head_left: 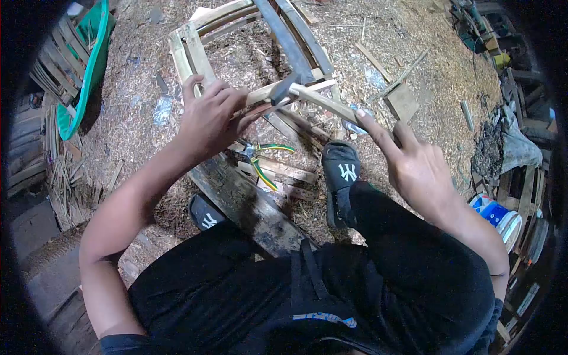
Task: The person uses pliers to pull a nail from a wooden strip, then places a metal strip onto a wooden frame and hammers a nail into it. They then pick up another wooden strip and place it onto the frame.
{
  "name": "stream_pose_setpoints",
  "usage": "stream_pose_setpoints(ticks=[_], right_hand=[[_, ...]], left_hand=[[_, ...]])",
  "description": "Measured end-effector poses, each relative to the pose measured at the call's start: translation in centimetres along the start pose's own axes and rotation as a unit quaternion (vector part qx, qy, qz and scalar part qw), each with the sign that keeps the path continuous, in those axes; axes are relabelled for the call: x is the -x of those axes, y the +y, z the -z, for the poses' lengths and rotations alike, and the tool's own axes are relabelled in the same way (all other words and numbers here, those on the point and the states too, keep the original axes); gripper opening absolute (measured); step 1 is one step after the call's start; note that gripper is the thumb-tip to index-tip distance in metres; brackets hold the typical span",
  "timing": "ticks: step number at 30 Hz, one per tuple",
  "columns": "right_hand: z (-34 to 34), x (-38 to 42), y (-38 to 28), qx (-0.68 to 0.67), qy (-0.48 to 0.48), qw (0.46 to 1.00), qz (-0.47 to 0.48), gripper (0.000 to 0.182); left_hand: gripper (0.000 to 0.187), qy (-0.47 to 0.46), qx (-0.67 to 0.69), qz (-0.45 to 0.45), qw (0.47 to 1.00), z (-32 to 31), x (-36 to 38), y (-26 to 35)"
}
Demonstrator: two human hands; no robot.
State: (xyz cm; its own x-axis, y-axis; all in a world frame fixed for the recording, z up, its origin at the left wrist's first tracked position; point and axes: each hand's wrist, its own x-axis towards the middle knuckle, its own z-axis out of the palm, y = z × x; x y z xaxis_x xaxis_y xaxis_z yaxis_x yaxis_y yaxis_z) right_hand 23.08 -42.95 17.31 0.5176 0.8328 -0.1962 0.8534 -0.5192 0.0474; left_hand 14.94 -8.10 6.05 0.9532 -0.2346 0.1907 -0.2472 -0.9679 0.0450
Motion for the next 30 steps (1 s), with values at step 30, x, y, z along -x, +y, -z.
stream_pose_setpoints(ticks=[30], right_hand=[[-5.6, -1.1, 2.5, -0.403, 0.126, 0.906, -0.029, 0.054]], left_hand=[[0.066, 0.028, -0.009, 0.016, 0.999, 0.3, 1.1, -0.5]])
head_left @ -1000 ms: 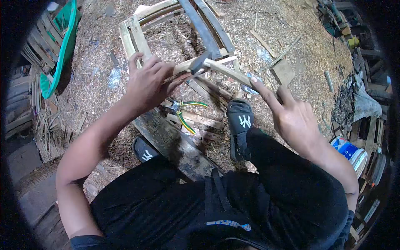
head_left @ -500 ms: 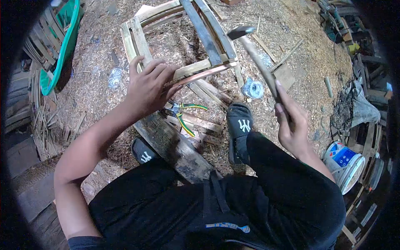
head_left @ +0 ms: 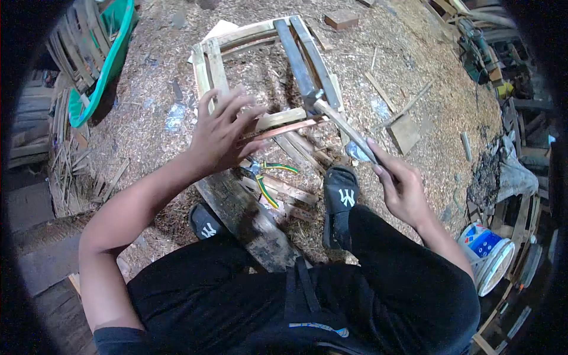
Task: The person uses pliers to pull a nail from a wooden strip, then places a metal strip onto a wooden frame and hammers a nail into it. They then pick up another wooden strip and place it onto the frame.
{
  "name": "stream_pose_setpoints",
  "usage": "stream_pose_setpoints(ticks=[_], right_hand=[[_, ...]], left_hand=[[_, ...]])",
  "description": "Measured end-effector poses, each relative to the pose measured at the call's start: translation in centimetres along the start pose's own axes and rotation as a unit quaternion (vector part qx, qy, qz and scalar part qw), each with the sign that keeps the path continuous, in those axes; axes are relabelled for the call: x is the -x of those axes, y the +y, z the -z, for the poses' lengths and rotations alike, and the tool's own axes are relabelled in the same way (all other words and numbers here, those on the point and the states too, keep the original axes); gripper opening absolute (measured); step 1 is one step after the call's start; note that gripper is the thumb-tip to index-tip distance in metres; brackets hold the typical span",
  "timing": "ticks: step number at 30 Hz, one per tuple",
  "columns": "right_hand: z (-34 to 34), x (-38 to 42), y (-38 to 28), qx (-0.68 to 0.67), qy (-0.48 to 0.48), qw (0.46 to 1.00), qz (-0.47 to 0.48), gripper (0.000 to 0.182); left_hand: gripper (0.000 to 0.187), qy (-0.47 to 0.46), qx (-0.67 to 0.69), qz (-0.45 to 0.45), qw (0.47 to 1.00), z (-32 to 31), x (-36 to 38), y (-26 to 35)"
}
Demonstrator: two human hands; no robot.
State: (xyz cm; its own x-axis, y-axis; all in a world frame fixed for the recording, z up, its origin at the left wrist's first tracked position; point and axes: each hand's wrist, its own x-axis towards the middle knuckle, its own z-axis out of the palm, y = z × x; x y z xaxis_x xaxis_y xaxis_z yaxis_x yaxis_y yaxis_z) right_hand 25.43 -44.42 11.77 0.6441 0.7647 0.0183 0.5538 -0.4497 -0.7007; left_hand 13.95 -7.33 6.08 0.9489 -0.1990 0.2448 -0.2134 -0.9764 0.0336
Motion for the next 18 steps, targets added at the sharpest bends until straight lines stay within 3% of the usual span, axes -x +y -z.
stream_pose_setpoints(ticks=[1, 3, 4, 5, 6, 7, 9, 11, 13, 14, 15, 17, 18], right_hand=[[-0.5, -0.1, 0.2, 0.000, 0.000, 1.000, 0.007, 0.054], [-1.3, -0.6, 0.3, -0.017, 0.086, 0.995, -0.056, 0.051], [-1.2, -1.1, 0.2, -0.027, 0.061, 0.981, -0.181, 0.047], [-2.1, -1.6, 2.2, -0.027, 0.062, 0.982, -0.176, 0.047], [-4.2, -2.0, 6.2, -0.035, 0.140, 0.984, -0.102, 0.046], [-5.9, -2.6, 9.4, -0.045, 0.216, 0.975, -0.028, 0.045], [-7.5, -4.5, 12.6, -0.044, 0.228, 0.971, -0.061, 0.044], [-8.5, -6.0, 14.5, -0.043, 0.238, 0.966, -0.096, 0.043], [-9.3, -7.3, 15.9, 0.023, 0.221, 0.965, -0.137, 0.042], [-10.1, -7.6, 17.7, 0.037, 0.226, 0.967, -0.109, 0.043], [-11.0, -7.6, 19.1, 0.034, 0.225, 0.968, -0.106, 0.043], [-11.9, -8.0, 20.5, 0.073, 0.181, 0.965, -0.176, 0.044], [-12.0, -8.3, 20.6, 0.072, 0.179, 0.965, -0.175, 0.044]], left_hand=[[0.070, 0.053, 0.012, 0.001, 0.999, 0.3, 0.0, -0.1], [0.080, 0.066, 0.018, 0.025, 0.997, 0.4, 0.2, -0.4], [0.082, 0.092, 0.079, 0.120, 0.985, -0.4, 0.5, -0.7], [0.084, 0.117, 0.139, 0.213, 0.960, -1.4, 0.7, -1.1], [0.083, 0.136, 0.179, 0.263, 0.938, -2.8, 0.9, -2.0], [0.083, 0.137, 0.175, 0.263, 0.939, -2.9, 0.8, -2.3], [0.084, 0.187, 0.233, 0.287, 0.910, -2.8, 0.6, -2.3], [0.087, 0.180, 0.233, 0.308, 0.905, -2.4, -0.4, -1.8], [0.089, 0.161, 0.304, 0.435, 0.832, -1.9, -1.5, -1.1], [0.081, 0.160, 0.273, 0.477, 0.820, -2.5, -1.7, -1.2], [0.081, 0.162, 0.270, 0.479, 0.819, -2.5, -1.7, -1.5], [0.084, 0.157, 0.556, 0.439, 0.688, -2.3, -1.8, -1.9], [0.075, 0.159, 0.558, 0.426, 0.694, -2.1, -1.8, -1.9]])
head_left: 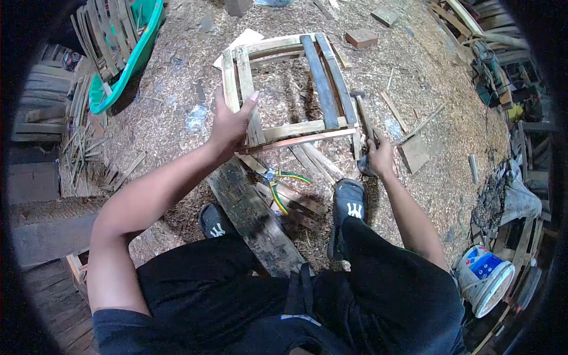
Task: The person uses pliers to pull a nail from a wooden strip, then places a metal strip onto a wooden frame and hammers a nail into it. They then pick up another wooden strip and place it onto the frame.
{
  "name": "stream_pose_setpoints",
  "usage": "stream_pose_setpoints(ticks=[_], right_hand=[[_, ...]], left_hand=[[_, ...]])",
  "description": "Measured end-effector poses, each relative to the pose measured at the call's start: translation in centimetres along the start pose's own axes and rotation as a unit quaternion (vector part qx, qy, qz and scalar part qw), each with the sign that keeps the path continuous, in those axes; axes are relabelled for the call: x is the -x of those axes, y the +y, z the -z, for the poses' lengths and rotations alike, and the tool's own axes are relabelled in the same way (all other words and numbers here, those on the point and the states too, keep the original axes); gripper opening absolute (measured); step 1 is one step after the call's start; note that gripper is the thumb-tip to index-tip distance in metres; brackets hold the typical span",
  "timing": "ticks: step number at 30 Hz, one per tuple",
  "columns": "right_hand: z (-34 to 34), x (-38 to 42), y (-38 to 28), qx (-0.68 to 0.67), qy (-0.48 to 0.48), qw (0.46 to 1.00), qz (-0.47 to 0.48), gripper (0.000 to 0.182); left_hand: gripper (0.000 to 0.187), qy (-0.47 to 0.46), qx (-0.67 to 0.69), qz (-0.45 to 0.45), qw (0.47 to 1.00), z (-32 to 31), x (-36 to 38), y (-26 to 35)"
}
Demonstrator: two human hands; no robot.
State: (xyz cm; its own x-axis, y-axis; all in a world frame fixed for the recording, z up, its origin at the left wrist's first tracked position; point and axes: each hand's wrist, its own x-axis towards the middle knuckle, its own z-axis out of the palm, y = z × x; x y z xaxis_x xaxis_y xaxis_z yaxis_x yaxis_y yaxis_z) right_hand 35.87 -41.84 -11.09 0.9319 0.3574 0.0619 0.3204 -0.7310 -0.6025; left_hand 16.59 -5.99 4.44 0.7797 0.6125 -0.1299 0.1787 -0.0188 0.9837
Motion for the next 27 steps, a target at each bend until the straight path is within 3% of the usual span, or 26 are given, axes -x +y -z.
stream_pose_setpoints(ticks=[3, 5, 7, 8, 10, 13, 15, 17, 23, 25, 27], right_hand=[[0.6, -0.9, -1.0, -0.007, -0.067, 0.996, -0.063, 0.038], [3.0, -1.2, -6.2, -0.059, -0.080, 0.993, -0.063, 0.036], [3.8, -1.9, -9.6, -0.213, -0.088, 0.972, -0.039, 0.043], [4.2, -1.7, -11.8, -0.212, -0.089, 0.972, -0.039, 0.043], [4.7, -1.4, -15.5, -0.343, -0.142, 0.928, -0.029, 0.051], [4.7, -0.7, -16.9, -0.351, -0.149, 0.924, 0.018, 0.056], [4.8, -1.0, -16.5, -0.334, -0.160, 0.929, -0.009, 0.055], [4.5, -1.2, -16.1, -0.311, -0.147, 0.938, 0.047, 0.054], [4.7, -1.2, -16.6, -0.314, -0.138, 0.939, 0.023, 0.054], [6.0, -1.5, -17.1, -0.264, -0.208, 0.942, 0.022, 0.054], [6.2, -2.4, -15.8, -0.238, -0.192, 0.950, 0.062, 0.055]], left_hand=[[0.064, -0.005, 0.024, 0.025, 0.999, 0.1, 0.1, 0.3], [0.061, 0.008, 0.025, 0.025, 0.999, 0.2, -0.2, -0.5], [0.058, 0.020, 0.028, 0.024, 0.999, 0.2, -0.3, -0.9], [0.054, 0.025, 0.038, 0.027, 0.999, 0.1, -0.3, -0.9], [0.051, 0.030, 0.051, 0.030, 0.998, 0.1, -0.6, -1.0], [0.045, 0.019, 0.027, 0.006, 0.999, 0.9, -0.9, -1.0], [0.042, -0.017, 0.041, 0.015, 0.999, 1.4, -1.1, 0.1], [0.043, -0.031, 0.040, 0.021, 0.999, 1.6, -1.3, -0.1], [0.047, -0.018, 0.037, -0.010, 0.999, 1.4, -2.0, -1.4], [0.053, -0.035, 0.054, 0.011, 0.998, 1.8, -1.8, -1.2], [0.065, -0.018, -0.089, 0.104, 0.990, 2.5, -1.6, 0.1]])
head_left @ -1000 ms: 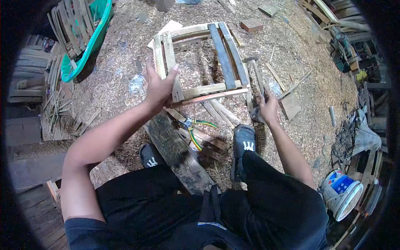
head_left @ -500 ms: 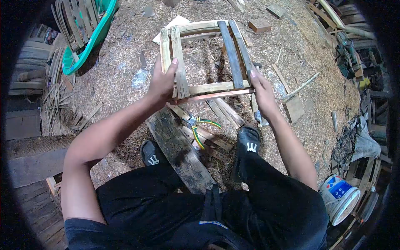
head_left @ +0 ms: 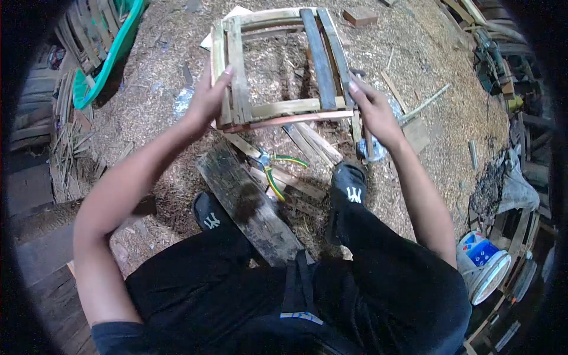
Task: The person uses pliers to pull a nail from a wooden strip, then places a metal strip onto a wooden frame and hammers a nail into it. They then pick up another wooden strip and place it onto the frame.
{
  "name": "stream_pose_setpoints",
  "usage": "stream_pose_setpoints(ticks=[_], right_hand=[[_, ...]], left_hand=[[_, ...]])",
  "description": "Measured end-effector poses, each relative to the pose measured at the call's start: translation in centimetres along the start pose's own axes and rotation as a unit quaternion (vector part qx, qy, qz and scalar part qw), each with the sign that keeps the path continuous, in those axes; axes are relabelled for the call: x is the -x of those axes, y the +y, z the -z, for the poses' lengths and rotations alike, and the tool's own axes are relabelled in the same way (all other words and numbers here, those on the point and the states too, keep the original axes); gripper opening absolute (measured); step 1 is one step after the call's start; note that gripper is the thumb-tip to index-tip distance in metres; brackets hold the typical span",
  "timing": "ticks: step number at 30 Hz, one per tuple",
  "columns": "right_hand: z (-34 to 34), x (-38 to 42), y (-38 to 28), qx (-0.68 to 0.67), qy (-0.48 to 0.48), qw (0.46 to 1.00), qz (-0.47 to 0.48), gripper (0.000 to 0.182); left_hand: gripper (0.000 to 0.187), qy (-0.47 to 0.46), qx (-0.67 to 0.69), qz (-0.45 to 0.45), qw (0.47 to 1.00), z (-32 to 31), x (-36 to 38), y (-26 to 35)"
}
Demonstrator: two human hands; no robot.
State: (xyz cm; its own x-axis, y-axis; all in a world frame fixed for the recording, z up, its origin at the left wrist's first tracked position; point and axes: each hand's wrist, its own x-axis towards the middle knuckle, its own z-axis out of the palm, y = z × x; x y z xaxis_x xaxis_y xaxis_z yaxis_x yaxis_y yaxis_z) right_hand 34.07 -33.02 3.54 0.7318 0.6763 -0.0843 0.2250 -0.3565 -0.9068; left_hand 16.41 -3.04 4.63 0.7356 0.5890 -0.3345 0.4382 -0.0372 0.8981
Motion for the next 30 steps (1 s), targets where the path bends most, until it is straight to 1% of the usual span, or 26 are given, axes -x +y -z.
stream_pose_setpoints(ticks=[1, 2, 3, 4, 7, 8, 9, 10, 11, 12, 13, 14, 16, 17, 18, 19, 20, 21, 22, 23, 24, 26, 27, 28, 29, 30], right_hand=[[0.5, -0.1, 0.3, -0.014, 0.006, 1.000, -0.010, 0.055], [1.0, -0.1, 0.7, -0.028, 0.011, 0.999, -0.020, 0.055], [1.5, -0.2, 1.5, -0.087, 0.012, 0.995, -0.044, 0.054], [2.0, -0.5, 2.9, -0.058, 0.034, 0.997, -0.023, 0.052], [3.9, 0.0, 5.0, -0.093, 0.032, 0.994, -0.054, 0.048], [4.3, 0.2, 5.9, -0.050, 0.052, 0.996, -0.050, 0.044], [4.5, 0.4, 6.5, -0.009, 0.071, 0.996, -0.044, 0.040], [4.5, 0.9, 7.1, -0.010, 0.071, 0.996, -0.048, 0.040], [4.4, 1.6, 7.5, 0.013, 0.063, 0.995, -0.074, 0.038], [4.3, 2.1, 7.8, 0.037, 0.056, 0.993, -0.098, 0.036], [3.9, 2.5, 8.5, 0.028, 0.051, 0.994, -0.091, 0.034], [3.6, 2.6, 10.7, 0.024, 0.044, 0.992, -0.116, 0.032], [2.0, 3.3, 13.0, 0.044, 0.033, 0.989, -0.135, 0.030], [0.9, 3.6, 12.1, 0.129, 0.028, 0.982, -0.134, 0.029], [0.1, 3.9, 11.3, 0.211, 0.023, 0.968, -0.133, 0.028], [-0.7, 4.1, 13.1, 0.296, 0.049, 0.953, -0.047, 0.031], [-1.3, 4.1, 13.4, 0.295, 0.051, 0.953, -0.048, 0.031], [-1.9, 4.0, 13.7, 0.378, 0.085, 0.921, -0.033, 0.036], [-2.3, 4.1, 14.0, 0.458, 0.118, 0.881, -0.019, 0.041], [-2.4, 3.8, 14.1, 0.452, 0.093, 0.887, -0.038, 0.041], [-2.1, 3.4, 14.2, 0.451, 0.095, 0.887, -0.038, 0.041], [-1.0, 2.7, 14.1, 0.366, 0.036, 0.918, -0.145, 0.040], [-0.1, 2.0, 12.9, 0.294, 0.036, 0.934, -0.201, 0.037], [0.6, 1.7, 14.4, 0.258, 0.052, 0.943, -0.205, 0.034], [1.9, 1.3, 15.5, 0.139, 0.048, 0.958, -0.246, 0.032], [2.6, 1.2, 14.4, 0.017, 0.042, 0.957, -0.285, 0.030]], left_hand=[[0.073, -0.058, -0.038, -0.007, 0.998, 1.0, 1.1, 1.4], [0.073, -0.064, -0.037, -0.004, 0.997, 1.6, 0.9, 0.7], [0.074, -0.057, -0.074, -0.011, 0.996, 2.7, 0.4, -0.2], [0.075, -0.050, -0.111, -0.019, 0.992, 4.0, -0.4, -1.1], [0.078, -0.068, -0.133, -0.040, 0.988, 9.1, -4.9, -9.4], [0.078, -0.072, -0.132, -0.039, 0.988, 9.8, -4.8, -9.8], [0.079, -0.094, -0.169, -0.002, 0.981, 10.4, -3.9, -9.7], [0.080, -0.115, -0.206, 0.036, 0.971, 11.0, -2.9, -9.7], [0.080, -0.117, -0.208, 0.039, 0.970, 11.0, -2.0, -9.3], [0.076, -0.117, -0.315, 0.038, 0.941, 11.0, -1.2, -8.8], [0.073, -0.116, -0.418, 0.036, 0.900, 10.8, -0.5, -8.3], [0.073, -0.117, -0.419, 0.035, 0.900, 10.8, -0.1, -8.0], [0.064, -0.184, -0.433, -0.027, 0.882, 10.4, 0.4, -7.6], [0.064, -0.186, -0.433, -0.029, 0.881, 10.1, 0.3, -7.5], [0.059, -0.200, -0.428, -0.046, 0.880, 9.9, 0.3, -7.5], [0.053, -0.212, -0.423, -0.063, 0.879, 9.7, 0.3, -7.5], [0.048, -0.224, -0.418, -0.081, 0.877, 9.6, 0.2, -7.6], [0.048, -0.225, -0.419, -0.081, 0.876, 9.5, 0.1, -7.6], [0.045, -0.227, -0.422, -0.102, 0.872, 9.4, 0.0, -7.7], [0.042, -0.230, -0.424, -0.123, 0.867, 9.3, -0.1, -7.7], [0.042, -0.230, -0.426, -0.125, 0.866, 9.2, -0.3, -7.8], [0.041, -0.242, -0.378, -0.143, 0.882, 9.2, -0.6, -8.0], [0.041, -0.241, -0.378, -0.143, 0.883, 9.3, -0.6, -7.9], [0.042, -0.244, -0.392, -0.130, 0.878, 9.5, -0.8, -7.9], [0.042, -0.247, -0.405, -0.116, 0.873, 9.6, -0.8, -7.9], [0.042, -0.246, -0.403, -0.115, 0.874, 9.6, -0.4, -7.6]])
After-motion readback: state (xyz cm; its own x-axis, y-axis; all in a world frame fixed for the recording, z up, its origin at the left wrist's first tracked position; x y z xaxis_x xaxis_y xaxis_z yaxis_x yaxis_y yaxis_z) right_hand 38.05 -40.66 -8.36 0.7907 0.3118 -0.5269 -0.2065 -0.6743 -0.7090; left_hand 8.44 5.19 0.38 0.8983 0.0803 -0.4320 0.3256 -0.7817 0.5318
